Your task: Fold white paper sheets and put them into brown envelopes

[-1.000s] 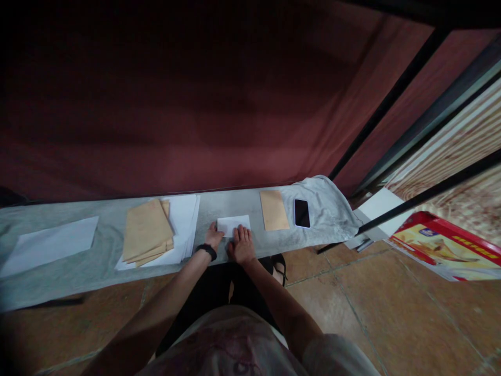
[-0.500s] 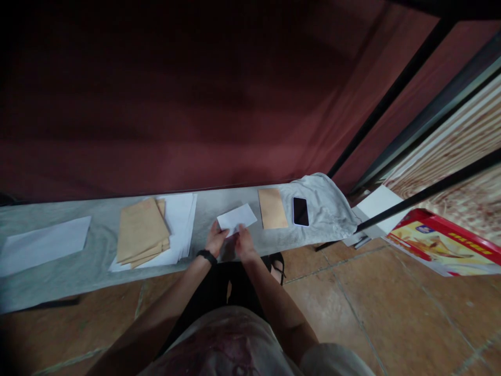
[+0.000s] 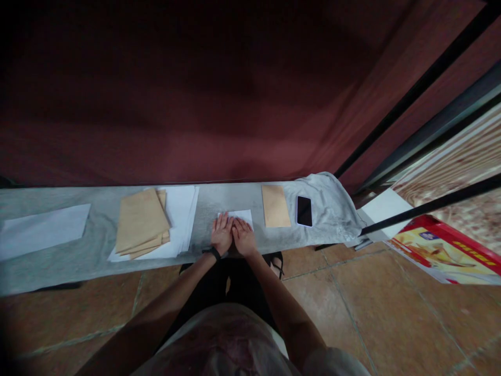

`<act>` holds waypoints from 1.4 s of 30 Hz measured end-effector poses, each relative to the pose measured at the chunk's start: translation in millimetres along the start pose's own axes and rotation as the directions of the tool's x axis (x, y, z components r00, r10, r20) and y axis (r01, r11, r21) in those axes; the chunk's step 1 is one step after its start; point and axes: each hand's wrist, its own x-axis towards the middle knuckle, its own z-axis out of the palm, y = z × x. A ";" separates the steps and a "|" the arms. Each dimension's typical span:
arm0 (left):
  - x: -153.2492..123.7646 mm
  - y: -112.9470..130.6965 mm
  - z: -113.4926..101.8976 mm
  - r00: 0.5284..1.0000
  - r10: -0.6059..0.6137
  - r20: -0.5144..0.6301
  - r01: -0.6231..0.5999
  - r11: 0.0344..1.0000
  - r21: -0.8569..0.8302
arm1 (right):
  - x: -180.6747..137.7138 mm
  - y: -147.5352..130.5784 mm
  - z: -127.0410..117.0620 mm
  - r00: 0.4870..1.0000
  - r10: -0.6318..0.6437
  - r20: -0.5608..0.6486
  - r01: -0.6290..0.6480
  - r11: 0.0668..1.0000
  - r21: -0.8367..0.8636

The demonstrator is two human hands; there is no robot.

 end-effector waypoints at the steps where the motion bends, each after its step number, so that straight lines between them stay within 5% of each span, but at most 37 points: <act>1: 1.1 0.4 4.0 0.999 0.031 0.044 -0.032 0.999 0.008 | 2.4 0.5 1.4 0.999 -0.043 0.027 0.045 0.993 -0.112; 7: 0.2 -12.5 9.6 0.991 0.119 0.068 -0.124 0.990 0.066 | 6.3 12.4 8.9 0.996 -0.070 0.057 0.086 0.923 -0.374; 22: -22.6 -37.3 -8.4 0.998 0.066 0.019 -0.068 0.993 0.097 | 3.1 29.6 4.1 0.988 0.001 -0.155 -0.057 0.931 -0.360; 25: -32.5 -38.9 -14.6 0.978 0.201 0.052 -0.205 0.974 0.095 | 9.6 20.6 4.0 0.996 -0.013 -0.090 -0.021 0.931 -0.363; 31: -46.5 -42.2 -19.2 0.934 0.333 0.132 -0.343 0.937 0.062 | 19.3 -5.7 17.3 0.932 -0.277 0.234 0.339 0.896 -0.287; 42: -50.2 -49.3 -19.2 0.917 0.379 0.122 -0.389 0.918 0.072 | 34.7 6.7 21.3 0.982 -0.149 0.112 0.180 0.915 -0.362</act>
